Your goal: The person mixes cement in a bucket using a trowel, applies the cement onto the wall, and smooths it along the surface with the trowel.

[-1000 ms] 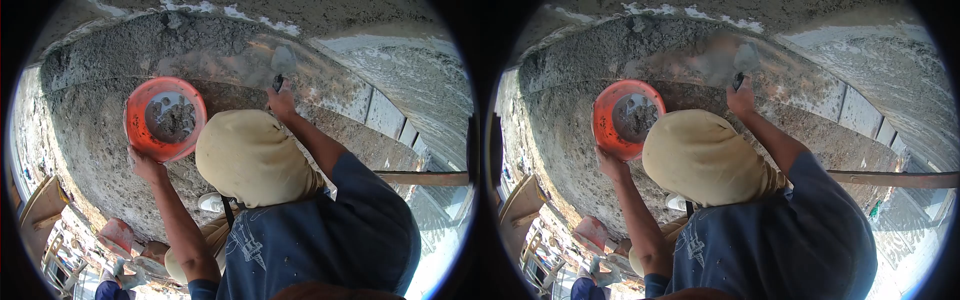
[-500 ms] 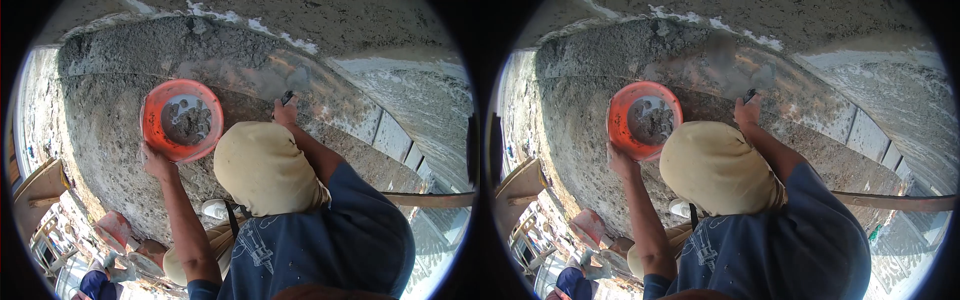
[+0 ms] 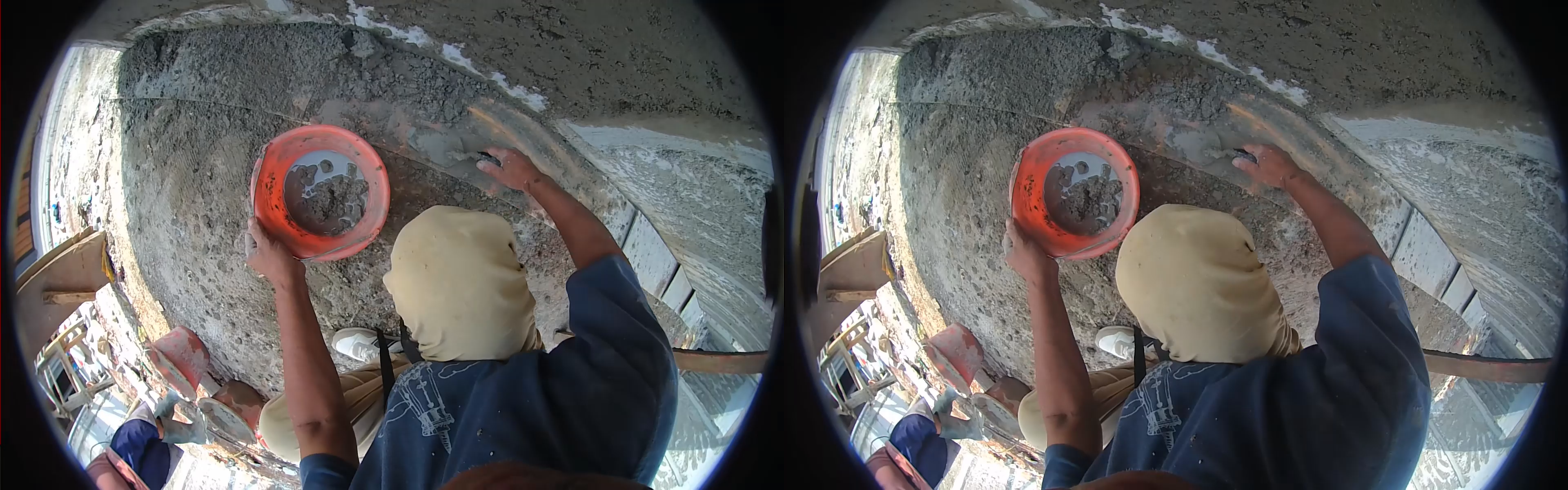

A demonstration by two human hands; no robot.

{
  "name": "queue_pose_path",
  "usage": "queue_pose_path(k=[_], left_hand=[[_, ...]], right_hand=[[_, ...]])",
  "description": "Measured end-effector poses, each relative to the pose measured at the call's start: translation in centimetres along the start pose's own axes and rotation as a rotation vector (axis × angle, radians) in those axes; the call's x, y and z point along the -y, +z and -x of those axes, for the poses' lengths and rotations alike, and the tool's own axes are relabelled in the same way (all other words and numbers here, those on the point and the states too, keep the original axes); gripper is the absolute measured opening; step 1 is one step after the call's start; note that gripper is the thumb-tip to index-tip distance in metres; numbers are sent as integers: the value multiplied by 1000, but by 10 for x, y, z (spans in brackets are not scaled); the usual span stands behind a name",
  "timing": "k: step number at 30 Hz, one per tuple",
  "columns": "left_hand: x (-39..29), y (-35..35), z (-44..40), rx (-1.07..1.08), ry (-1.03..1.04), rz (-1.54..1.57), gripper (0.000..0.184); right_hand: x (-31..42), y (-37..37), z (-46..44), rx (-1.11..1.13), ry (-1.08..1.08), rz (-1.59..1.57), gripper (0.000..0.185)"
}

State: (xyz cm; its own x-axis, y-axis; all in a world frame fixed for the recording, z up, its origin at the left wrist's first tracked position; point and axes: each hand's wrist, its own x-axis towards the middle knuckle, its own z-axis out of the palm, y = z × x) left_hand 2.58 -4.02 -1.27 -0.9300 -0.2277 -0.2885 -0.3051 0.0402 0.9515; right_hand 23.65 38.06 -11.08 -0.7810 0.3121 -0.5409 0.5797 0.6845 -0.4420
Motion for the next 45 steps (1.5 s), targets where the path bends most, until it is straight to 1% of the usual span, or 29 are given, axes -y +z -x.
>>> queue_pose_path(k=[1,3,5,7,8,10,12,13,14,17,19,20,21,22,23,24,27,29,30,32,34,36,37,38,41,43,45], left_hand=[[0,1,-1,8,18,-8,34],[4,-2,-3,6,36,-37,34],[1,2,-2,-7,51,-50,34],[-7,11,5,-55,53,-60,36],[0,4,0,-56,68,-134,36],[-2,6,3,-66,79,-88,36],[6,6,-2,-98,76,-46,36],[9,6,-4,-105,75,-21,36],[10,7,-3,-116,66,-34,36],[7,10,-5,-126,66,-62,37],[2,23,-5,-117,101,-48,36],[-3,24,-3,-92,89,-96,36],[-4,27,-2,-86,97,-76,36],[-3,28,0,-81,101,-61,36],[-3,27,1,-77,106,-45,36],[1,19,-1,-38,44,-65,34],[9,-2,-4,-44,10,-124,36],[10,-7,-4,-39,11,-56,35],[17,-9,-7,-42,20,-23,36],[19,-9,-8,-46,30,12,38],[14,-4,-6,-53,37,23,37],[16,-2,-8,-47,54,36,37],[14,0,-8,-45,64,43,37],[13,2,-9,-54,59,41,37],[3,13,-1,-82,40,23,37],[-2,18,2,-102,33,0,37],[2,15,-1,-96,47,-17,37]], right_hand=[[-6,-5,-23,-55,12,25,70],[10,-26,-72,-94,91,19,72],[29,-27,-110,-248,175,82,73],[40,-27,-119,-294,180,103,71],[50,-21,-121,-303,175,110,71],[66,-20,-100,-377,146,118,65],[58,-16,-90,-477,29,54,58],[66,-20,-76,-487,-8,38,55],[79,-29,-58,-499,-39,20,51],[133,-53,-9,-441,-153,17,46],[158,-55,9,-425,-351,157,44],[176,-62,17,-390,-417,258,44],[188,-66,24,-344,-476,355,43],[187,-61,27,-410,-456,265,44],[181,-53,24,-477,-439,175,45],[173,-44,21,-544,-427,86,46],[105,-36,21,-321,-119,-173,50],[41,-23,30,-137,69,-296,55],[12,-23,39,-63,128,-266,57],[-31,-26,53,-7,242,-282,58],[-58,-30,54,-46,346,-368,57],[-75,-29,22,-269,166,-103,55],[-70,-35,3,-380,75,31,54],[-63,-39,-17,-381,74,39,53],[13,-46,-91,-328,25,76,51],[84,-44,-138,-315,14,64,52],[138,-39,-171,-320,86,84,54]])
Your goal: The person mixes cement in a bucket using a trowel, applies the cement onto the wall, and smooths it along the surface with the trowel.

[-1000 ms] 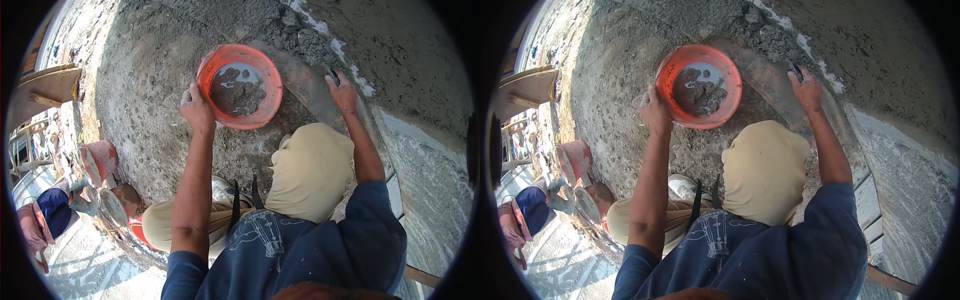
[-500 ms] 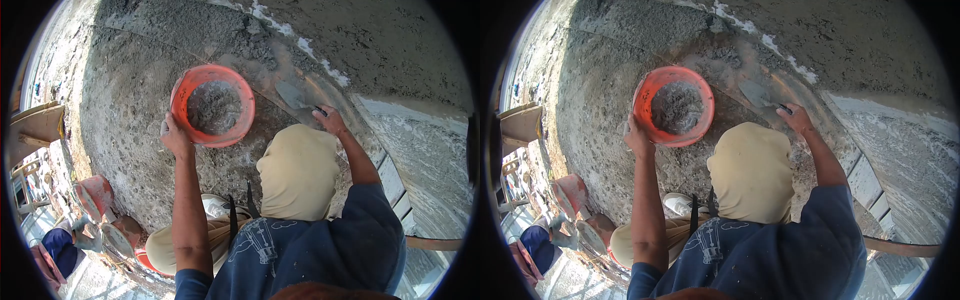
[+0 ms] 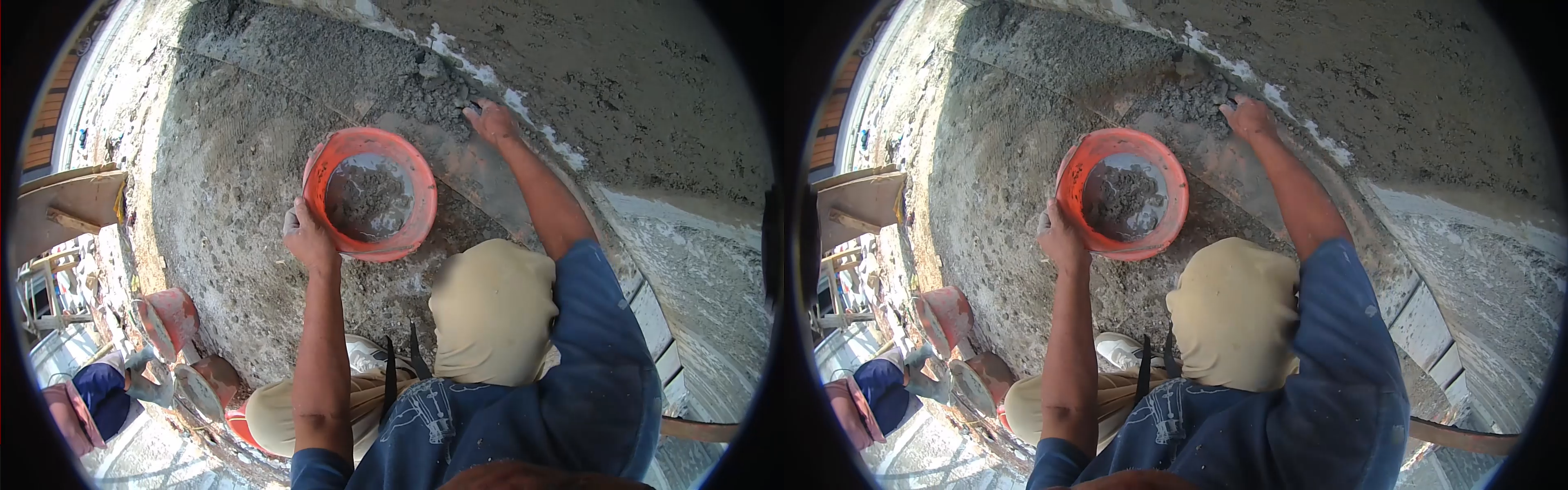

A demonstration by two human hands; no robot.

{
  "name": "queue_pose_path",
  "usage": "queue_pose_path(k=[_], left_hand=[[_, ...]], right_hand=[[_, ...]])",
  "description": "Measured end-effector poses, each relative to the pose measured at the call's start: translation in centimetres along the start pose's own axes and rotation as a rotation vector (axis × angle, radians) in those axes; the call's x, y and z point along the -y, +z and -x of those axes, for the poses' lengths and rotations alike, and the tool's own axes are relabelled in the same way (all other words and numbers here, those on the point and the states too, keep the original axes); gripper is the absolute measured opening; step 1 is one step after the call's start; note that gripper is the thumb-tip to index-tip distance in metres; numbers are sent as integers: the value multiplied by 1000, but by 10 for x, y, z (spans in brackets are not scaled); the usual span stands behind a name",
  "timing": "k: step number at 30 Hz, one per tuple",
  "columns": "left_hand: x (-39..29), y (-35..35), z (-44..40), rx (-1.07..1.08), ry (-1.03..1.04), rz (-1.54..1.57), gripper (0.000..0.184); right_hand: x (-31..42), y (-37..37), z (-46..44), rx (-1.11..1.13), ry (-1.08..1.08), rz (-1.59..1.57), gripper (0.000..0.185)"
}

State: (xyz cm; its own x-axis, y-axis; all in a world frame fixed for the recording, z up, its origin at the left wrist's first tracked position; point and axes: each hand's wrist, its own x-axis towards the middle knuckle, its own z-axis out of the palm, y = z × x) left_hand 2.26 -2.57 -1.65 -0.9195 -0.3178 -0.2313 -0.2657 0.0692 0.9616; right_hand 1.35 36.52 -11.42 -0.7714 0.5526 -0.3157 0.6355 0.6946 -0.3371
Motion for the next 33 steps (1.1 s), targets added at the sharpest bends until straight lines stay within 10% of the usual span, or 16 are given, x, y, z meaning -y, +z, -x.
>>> queue_pose_path(k=[9,25,28,33], left_hand=[[15,-6,-4,-38,-8,75,36],[14,-8,-25,-84,-110,64,31],[20,-11,-27,-80,-112,45,32],[22,-10,-28,-128,-139,221,36]], right_hand=[[-15,-1,38,-91,16,-85,60],[139,-117,128,-178,-1099,669,33],[170,-76,131,228,-938,587,34],[178,-77,180,295,-949,543,36]])
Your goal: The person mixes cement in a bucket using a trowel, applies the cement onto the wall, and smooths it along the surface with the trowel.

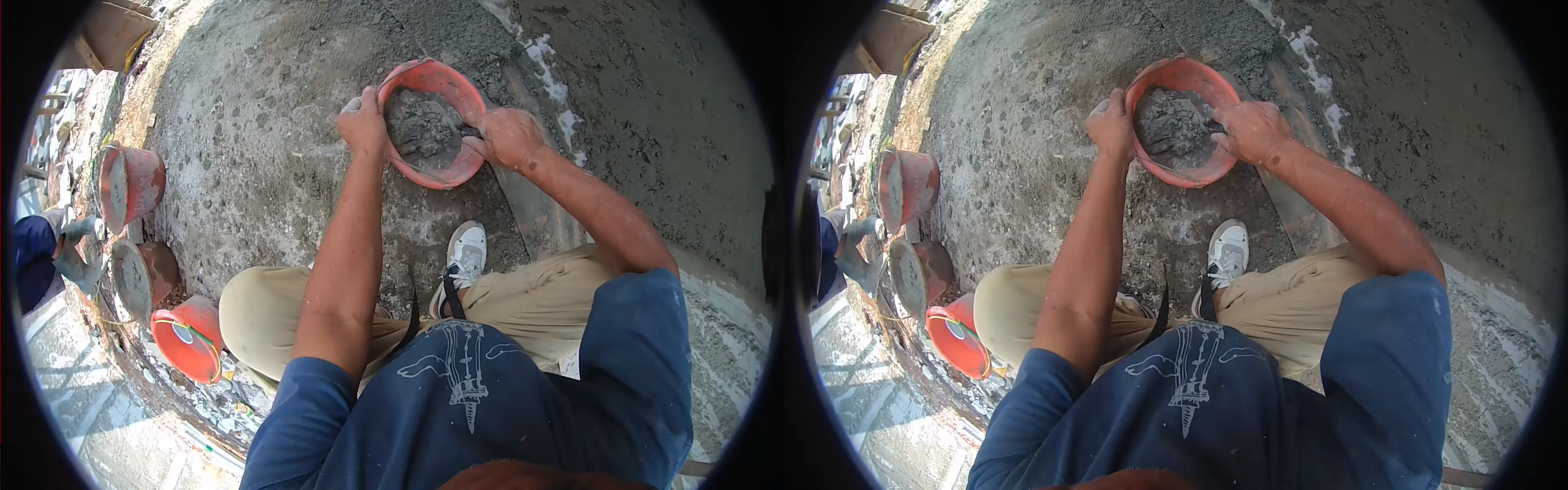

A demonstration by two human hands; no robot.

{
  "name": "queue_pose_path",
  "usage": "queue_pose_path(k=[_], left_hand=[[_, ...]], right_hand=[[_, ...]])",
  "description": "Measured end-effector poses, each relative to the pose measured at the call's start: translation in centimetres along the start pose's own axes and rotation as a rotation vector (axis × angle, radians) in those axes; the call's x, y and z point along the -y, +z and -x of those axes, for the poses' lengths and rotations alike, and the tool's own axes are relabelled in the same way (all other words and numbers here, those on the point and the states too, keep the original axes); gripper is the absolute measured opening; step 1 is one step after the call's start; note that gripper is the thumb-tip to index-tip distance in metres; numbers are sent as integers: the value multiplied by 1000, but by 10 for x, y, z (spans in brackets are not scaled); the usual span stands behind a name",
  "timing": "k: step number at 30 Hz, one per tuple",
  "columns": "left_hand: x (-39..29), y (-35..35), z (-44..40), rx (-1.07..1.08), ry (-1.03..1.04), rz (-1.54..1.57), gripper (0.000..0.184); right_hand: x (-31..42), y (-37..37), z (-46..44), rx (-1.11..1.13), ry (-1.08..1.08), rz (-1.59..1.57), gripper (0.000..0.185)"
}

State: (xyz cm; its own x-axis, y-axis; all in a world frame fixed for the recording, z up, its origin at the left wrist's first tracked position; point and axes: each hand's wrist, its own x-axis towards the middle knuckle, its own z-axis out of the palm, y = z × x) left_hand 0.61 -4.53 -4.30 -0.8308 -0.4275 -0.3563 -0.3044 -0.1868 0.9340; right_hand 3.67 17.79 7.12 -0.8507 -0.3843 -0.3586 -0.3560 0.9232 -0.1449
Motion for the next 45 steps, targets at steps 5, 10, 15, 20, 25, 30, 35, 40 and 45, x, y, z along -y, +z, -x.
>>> queue_pose_path(k=[5,10,15,20,25,30,35,40,45], left_hand=[[6,3,-5,21,13,25,28],[30,-9,-9,-51,75,-190,49],[16,-10,7,-11,-33,-127,47],[6,-6,14,-65,-58,-130,47],[24,-1,5,-74,-56,-134,49],[15,-2,12,-107,-45,-187,49],[18,-5,8,-63,-6,-104,47],[17,-5,7,-77,-41,-184,45],[11,-11,7,-54,-20,-132,43]], right_hand=[[4,-32,20,-264,46,167,35],[55,-7,6,4,-75,194,20],[41,-67,14,-174,3,249,28],[6,15,-16,36,243,143,36],[17,37,6,113,172,44,39],[43,-47,6,13,69,88,33],[39,20,-27,-90,-55,309,23],[46,-63,-19,-137,-2,150,21],[69,-11,-18,-38,-130,249,18]])
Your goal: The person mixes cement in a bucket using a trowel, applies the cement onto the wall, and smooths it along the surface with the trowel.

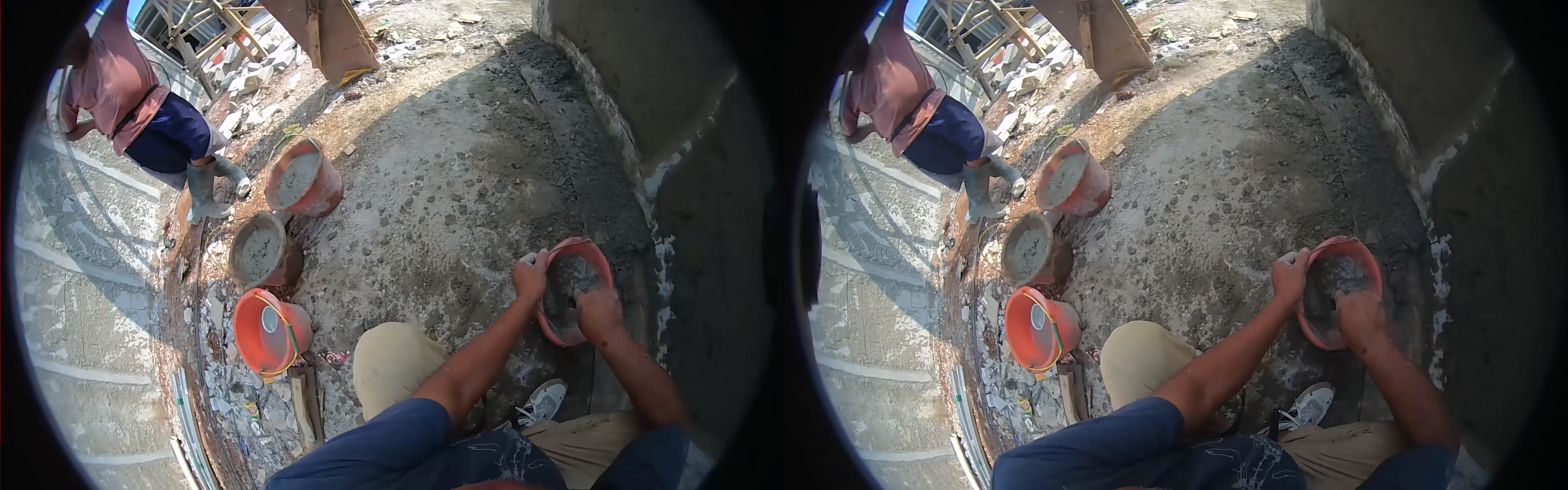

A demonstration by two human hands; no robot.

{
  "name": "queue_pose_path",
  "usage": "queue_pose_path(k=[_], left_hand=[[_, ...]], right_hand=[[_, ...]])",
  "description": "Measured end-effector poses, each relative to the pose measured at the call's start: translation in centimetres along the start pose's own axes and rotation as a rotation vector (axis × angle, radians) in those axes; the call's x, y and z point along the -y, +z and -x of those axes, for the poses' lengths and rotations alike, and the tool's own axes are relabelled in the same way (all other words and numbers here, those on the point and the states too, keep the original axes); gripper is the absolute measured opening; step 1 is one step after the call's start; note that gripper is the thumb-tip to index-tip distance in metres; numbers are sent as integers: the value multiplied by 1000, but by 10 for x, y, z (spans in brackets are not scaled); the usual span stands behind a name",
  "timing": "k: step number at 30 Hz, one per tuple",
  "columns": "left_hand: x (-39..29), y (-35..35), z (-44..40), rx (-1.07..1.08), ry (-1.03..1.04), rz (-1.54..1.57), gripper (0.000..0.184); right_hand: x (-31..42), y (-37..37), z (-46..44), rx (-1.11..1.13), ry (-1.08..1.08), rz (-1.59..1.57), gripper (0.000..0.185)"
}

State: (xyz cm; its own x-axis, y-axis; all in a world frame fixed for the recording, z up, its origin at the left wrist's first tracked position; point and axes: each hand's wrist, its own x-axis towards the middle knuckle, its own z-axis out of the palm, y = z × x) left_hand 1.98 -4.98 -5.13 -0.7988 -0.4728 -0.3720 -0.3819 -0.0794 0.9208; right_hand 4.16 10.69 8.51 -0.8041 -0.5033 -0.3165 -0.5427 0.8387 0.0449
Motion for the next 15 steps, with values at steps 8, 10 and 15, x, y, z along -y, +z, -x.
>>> queue_pose_path(k=[8,10,15], left_hand=[[1,2,-2,145,23,343,34],[1,1,-4,214,-12,339,28],[-3,-11,-1,278,-72,423,29]], right_hand=[[-51,4,37,87,180,-118,28],[-33,36,34,177,201,-205,26],[-50,-19,49,164,207,-169,36]])
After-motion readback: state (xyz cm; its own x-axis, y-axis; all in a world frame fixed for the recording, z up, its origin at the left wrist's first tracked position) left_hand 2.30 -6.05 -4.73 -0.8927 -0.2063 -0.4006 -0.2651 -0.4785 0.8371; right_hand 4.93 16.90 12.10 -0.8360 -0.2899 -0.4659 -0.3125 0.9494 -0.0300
